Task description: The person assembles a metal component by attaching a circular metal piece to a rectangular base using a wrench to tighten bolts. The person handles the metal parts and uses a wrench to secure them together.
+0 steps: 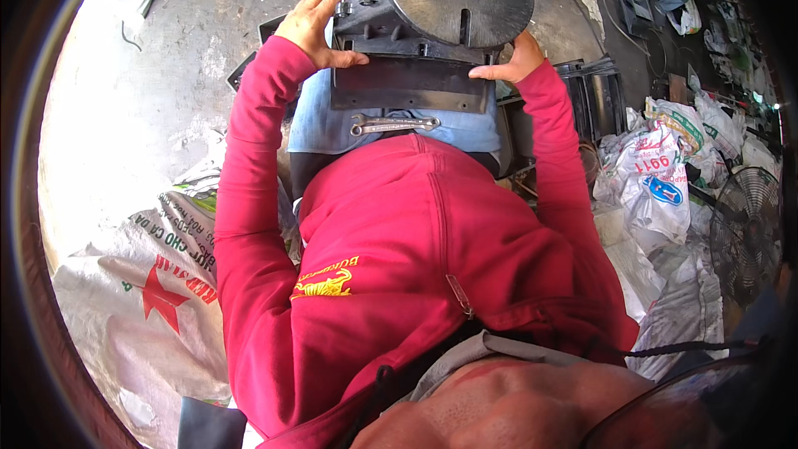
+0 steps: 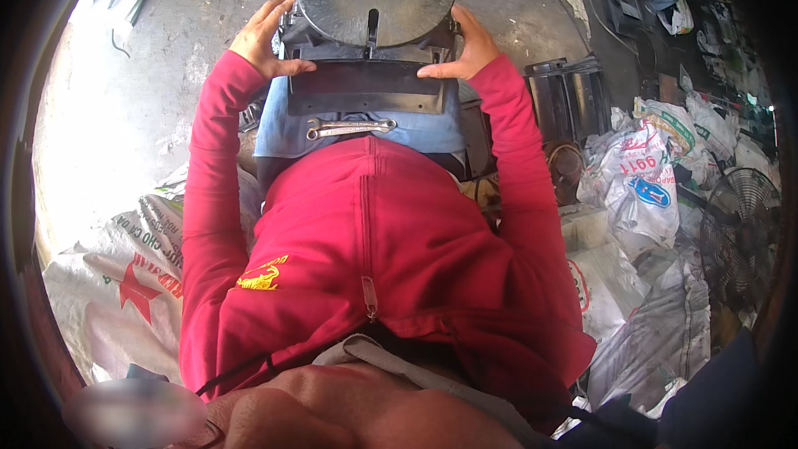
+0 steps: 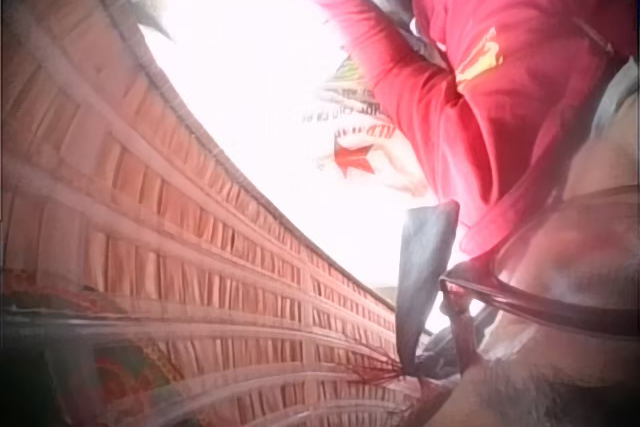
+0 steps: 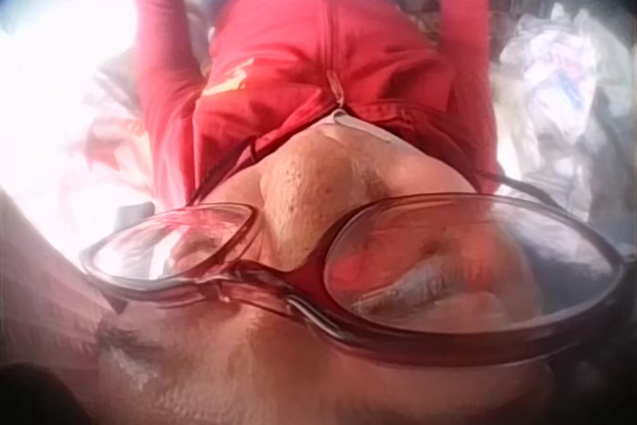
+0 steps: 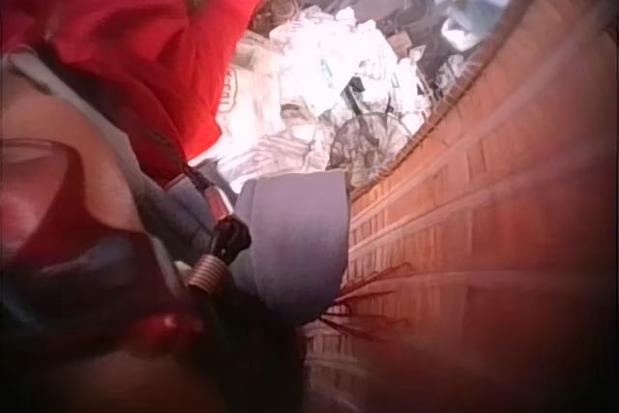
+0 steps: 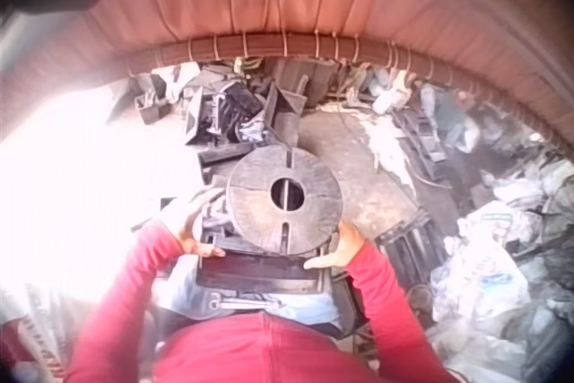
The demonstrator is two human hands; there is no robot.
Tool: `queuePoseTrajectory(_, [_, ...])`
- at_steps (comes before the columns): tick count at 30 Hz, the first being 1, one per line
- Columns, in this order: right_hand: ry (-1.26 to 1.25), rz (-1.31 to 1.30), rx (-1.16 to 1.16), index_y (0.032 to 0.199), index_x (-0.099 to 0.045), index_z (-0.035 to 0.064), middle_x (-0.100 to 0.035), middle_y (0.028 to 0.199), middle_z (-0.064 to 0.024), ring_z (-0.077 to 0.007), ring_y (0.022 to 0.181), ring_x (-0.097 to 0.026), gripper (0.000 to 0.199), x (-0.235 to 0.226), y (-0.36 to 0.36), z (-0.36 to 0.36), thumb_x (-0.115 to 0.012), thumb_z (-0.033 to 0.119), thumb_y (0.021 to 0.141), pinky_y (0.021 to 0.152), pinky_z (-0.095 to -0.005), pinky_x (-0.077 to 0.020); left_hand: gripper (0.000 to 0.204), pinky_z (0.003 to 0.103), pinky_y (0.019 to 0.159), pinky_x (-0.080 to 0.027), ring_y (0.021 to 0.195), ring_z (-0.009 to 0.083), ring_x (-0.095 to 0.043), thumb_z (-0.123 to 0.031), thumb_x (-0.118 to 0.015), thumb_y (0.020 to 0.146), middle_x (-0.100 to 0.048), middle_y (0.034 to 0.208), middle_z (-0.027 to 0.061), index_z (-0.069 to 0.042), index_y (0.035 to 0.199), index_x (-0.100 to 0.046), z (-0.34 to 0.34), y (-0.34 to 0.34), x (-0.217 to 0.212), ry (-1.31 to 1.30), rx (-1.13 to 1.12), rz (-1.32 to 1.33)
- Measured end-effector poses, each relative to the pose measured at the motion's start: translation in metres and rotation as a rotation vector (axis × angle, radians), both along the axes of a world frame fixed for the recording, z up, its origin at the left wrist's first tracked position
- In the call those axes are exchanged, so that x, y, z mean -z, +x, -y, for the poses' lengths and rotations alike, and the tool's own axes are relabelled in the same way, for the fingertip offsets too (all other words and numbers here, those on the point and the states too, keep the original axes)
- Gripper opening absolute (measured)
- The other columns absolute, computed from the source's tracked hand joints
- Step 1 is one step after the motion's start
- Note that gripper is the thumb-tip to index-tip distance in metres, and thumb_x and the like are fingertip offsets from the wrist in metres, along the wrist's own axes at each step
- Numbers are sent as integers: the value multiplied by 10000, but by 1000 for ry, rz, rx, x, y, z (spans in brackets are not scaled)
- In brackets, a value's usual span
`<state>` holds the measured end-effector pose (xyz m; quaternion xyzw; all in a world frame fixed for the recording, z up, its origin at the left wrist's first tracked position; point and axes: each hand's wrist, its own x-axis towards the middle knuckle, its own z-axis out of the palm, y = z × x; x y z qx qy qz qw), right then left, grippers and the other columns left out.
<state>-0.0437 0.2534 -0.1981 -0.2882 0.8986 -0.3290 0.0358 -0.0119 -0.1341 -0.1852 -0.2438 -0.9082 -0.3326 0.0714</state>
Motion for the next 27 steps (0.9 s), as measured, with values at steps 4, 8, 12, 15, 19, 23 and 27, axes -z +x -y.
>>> queuePoseTrajectory(4, [65, 52, 34, 1393, -379, -92, -457, 1390, -263, -375, 1304, -462, 1202, 2, -2, 1, -925, 504, 503, 1088, -406, -381, 1036, 462, 1013, -447, 1217, 381, -515, -435, -904, 555, -508, 1338, 144, -191, 1437, -420, 1, -2, 5, -67, -15, -68])
queuePoseTrajectory(8, [121, 1, 11, 1393, -378, -85, -464, 1379, -261, -379, 1283, -479, 1183, 1, -5, 4, -913, 506, 518, 1075, -408, -396, 1035, 455, 1006, -442, 1168, 365, -542, -458, -900, 553, -531, 1315, 142, -178, 1431, -429, 3, 1, 8, 28, 2, -96])
queuePoseTrajectory(12, [57, -38, 9, 1392, -379, -63, -488, 1352, -232, -377, 1258, -495, 1156, -4, 0, 7, -914, 487, 528, 1058, -410, -410, 843, 400, 846, -522, 981, 298, -625, -308, -898, 638, -634, 1129, 136, -59, 1339, -502, -9, 34, -12, 89, -219, -386])
queuePoseTrajectory(15, [-12, -67, -5, 1396, -381, -35, -498, 1341, -212, -371, 1246, -505, 1133, 0, 2, 7, -914, 476, 536, 1046, -410, -418, 313, 262, 497, -477, 516, 146, -567, -23, -819, 734, -629, 710, 40, -26, 1003, -659, -36, 81, -8, 327, -382, -346])
queuePoseTrajectory(19, [-12, -68, -30, 1402, -383, -4, -499, 1342, -202, -362, 1238, -512, 1113, 7, -1, 5, -913, 468, 544, 1039, -405, -423, 282, 340, 475, -500, 526, 231, -632, -237, -760, 812, -674, 719, 71, -122, 1043, -645, -89, 74, -9, 20, -258, -241])
queuePoseTrajectory(23, [-9, -98, -29, 1406, -381, 1, -498, 1343, -202, -356, 1237, -513, 1112, 1, 0, 12, -916, 456, 544, 1039, -402, -423, 230, 358, 447, -498, 477, 233, -626, -269, -734, 834, -615, 602, 65, -119, 984, -646, -133, 59, -1, -17, -261, -212])
queuePoseTrajectory(27, [-59, -85, -10, 1406, -383, 12, -497, 1346, -194, -353, 1240, -512, 1104, 5, -1, 7, -923, 440, 543, 1040, -411, -424, 100, 355, 531, -528, 605, 266, -674, -189, -694, 870, -651, 677, 106, -112, 931, -674, -130, 75, 6, 300, -2, 118])
